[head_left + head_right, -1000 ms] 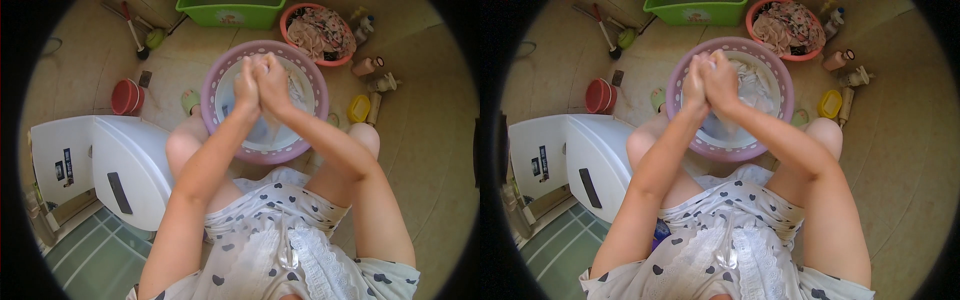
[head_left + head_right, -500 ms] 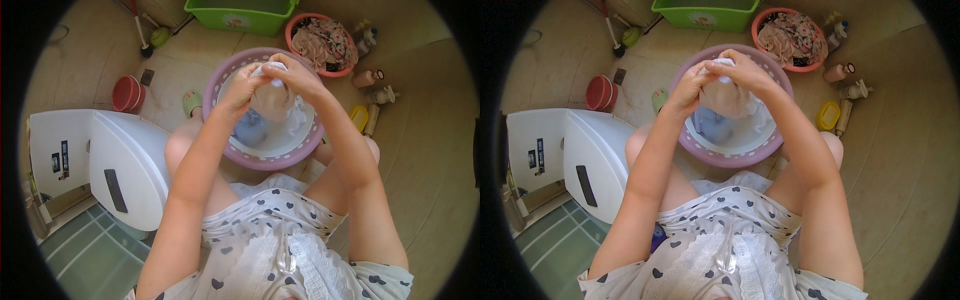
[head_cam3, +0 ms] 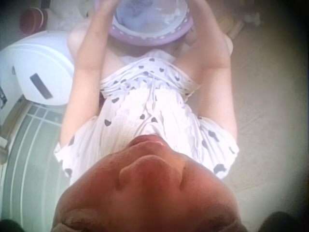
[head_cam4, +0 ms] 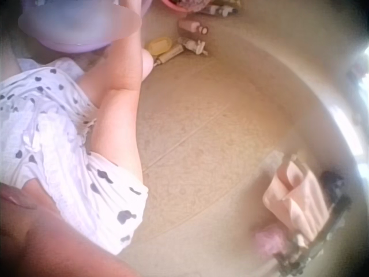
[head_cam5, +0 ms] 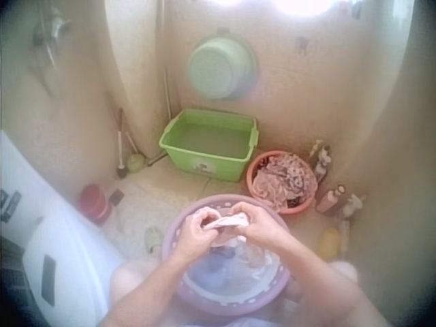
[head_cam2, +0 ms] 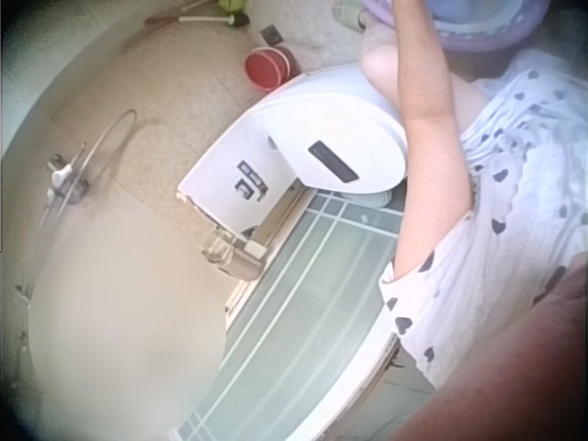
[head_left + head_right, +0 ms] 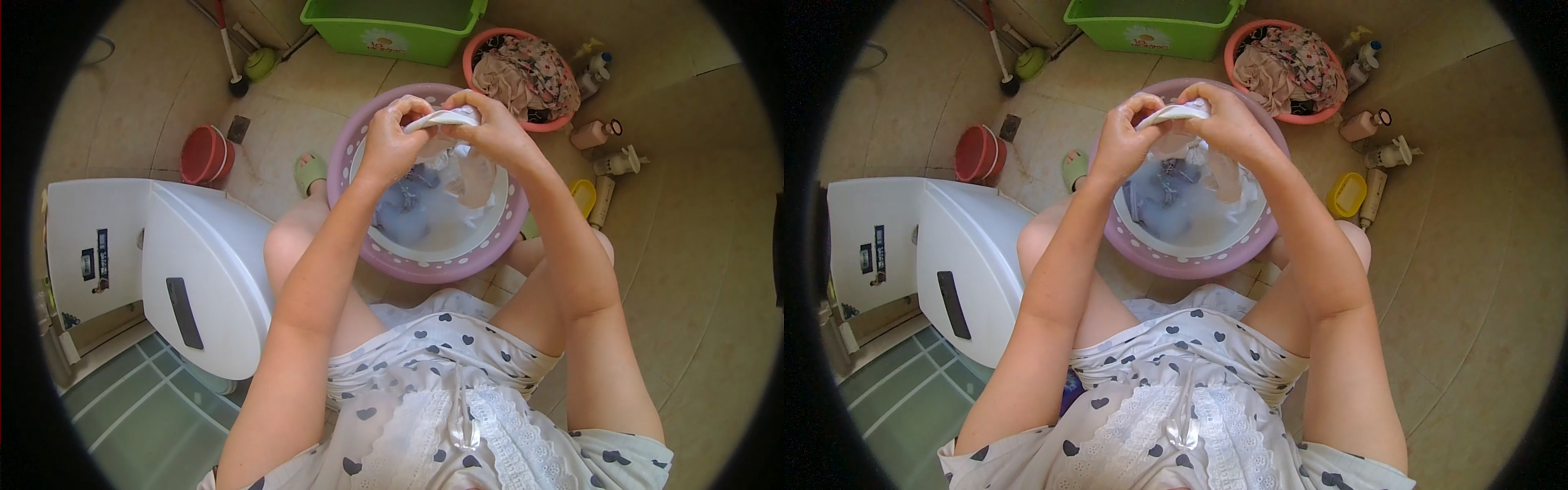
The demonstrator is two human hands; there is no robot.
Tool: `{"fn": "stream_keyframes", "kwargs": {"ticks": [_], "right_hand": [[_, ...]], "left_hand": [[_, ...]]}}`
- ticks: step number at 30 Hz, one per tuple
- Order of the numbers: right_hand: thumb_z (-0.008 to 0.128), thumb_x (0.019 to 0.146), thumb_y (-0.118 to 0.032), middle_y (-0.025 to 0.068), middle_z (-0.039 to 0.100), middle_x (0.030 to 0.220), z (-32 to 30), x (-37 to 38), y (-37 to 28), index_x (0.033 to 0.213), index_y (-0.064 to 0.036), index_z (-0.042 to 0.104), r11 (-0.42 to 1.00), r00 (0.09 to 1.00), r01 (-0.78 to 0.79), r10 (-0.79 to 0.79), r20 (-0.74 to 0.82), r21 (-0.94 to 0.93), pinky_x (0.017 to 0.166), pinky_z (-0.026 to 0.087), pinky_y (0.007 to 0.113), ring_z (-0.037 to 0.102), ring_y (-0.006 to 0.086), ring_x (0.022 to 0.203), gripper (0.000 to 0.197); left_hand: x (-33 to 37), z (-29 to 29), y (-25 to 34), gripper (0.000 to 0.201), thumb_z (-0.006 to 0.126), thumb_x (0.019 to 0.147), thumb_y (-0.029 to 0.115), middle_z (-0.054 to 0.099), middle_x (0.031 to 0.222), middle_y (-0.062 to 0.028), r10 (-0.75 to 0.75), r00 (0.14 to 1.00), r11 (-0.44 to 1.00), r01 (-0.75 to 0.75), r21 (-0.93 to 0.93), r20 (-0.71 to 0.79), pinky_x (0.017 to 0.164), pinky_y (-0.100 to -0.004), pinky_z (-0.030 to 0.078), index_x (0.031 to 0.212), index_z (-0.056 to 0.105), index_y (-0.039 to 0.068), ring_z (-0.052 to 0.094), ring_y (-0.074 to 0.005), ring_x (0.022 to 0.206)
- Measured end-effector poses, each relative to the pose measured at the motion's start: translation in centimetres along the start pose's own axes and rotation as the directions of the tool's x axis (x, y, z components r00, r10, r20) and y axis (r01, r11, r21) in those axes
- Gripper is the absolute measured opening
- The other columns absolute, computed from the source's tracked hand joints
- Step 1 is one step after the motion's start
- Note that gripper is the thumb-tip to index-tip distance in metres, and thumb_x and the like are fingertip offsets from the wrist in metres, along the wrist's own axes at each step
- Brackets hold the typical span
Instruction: The person hand-washes laundry in a washbasin by rubbing a bar of soap onto garments, scrubbing them by hand, and wringing them out.
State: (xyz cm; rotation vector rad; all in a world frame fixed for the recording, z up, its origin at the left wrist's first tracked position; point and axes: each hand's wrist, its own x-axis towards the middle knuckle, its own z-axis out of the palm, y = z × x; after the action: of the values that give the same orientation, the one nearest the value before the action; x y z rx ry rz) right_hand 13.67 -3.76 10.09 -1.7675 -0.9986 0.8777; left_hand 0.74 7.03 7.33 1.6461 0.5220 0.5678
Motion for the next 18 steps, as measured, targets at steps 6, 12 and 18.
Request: {"fn": "stream_keyframes", "kwargs": {"ticks": [6, 12, 18], "right_hand": [[0.067, 0.071, -0.013, 0.0014, 0.056, 0.081, -0.2, -0.3, -0.7, 0.096, -0.0046, 0.055, 1.0, 1.0, -0.016, 0.016, -0.008, -0.016, 0.062, 0.041, 0.022, 0.051, 0.0078, 0.071, 0.029], [0.068, 0.067, -0.014, 0.007, 0.06, 0.084, -0.4, -0.6, -1.7, 0.095, -0.0016, 0.057, 0.999, 0.999, -0.033, 0.033, -0.024, -0.013, 0.069, 0.044, 0.025, 0.056, 0.0132, 0.077, 0.032], [0.06, 0.068, -0.003, 0.0049, 0.057, 0.086, 0.0, -0.7, -0.9, 0.097, -0.0021, 0.055, 0.994, 0.977, 0.07, -0.05, -0.206, 0.089, 0.073, 0.043, 0.024, 0.053, 0.0124, 0.079, 0.029]], "left_hand": [[-0.1, 0.1, 0.3, 0.013, 0.057, 0.067, -0.003, 0.058, 0.074, -0.0028, 0.006, 1.0, 1.0, -0.006, -0.001, -0.002, 0.065, -0.0227, 0.045, 0.08, 0.058, 0.0, 0.054, -0.009, 0.07], [-0.3, 0.0, 0.5, 0.015, 0.063, 0.071, 0.0, 0.056, 0.077, 0.001, -0.014, 0.999, 1.0, 0.013, 0.026, 0.031, 0.069, -0.0207, 0.043, 0.085, 0.058, 0.002, 0.052, -0.0063, 0.073], [-0.9, 0.4, 1.1, 0.026, 0.056, 0.065, 0.003, 0.056, 0.089, -0.0142, 0.18, 0.98, 0.908, -0.197, 0.37, 0.08, 0.073, -0.0318, 0.045, 0.091, 0.056, 0.0, 0.056, -0.0266, 0.081]]}}
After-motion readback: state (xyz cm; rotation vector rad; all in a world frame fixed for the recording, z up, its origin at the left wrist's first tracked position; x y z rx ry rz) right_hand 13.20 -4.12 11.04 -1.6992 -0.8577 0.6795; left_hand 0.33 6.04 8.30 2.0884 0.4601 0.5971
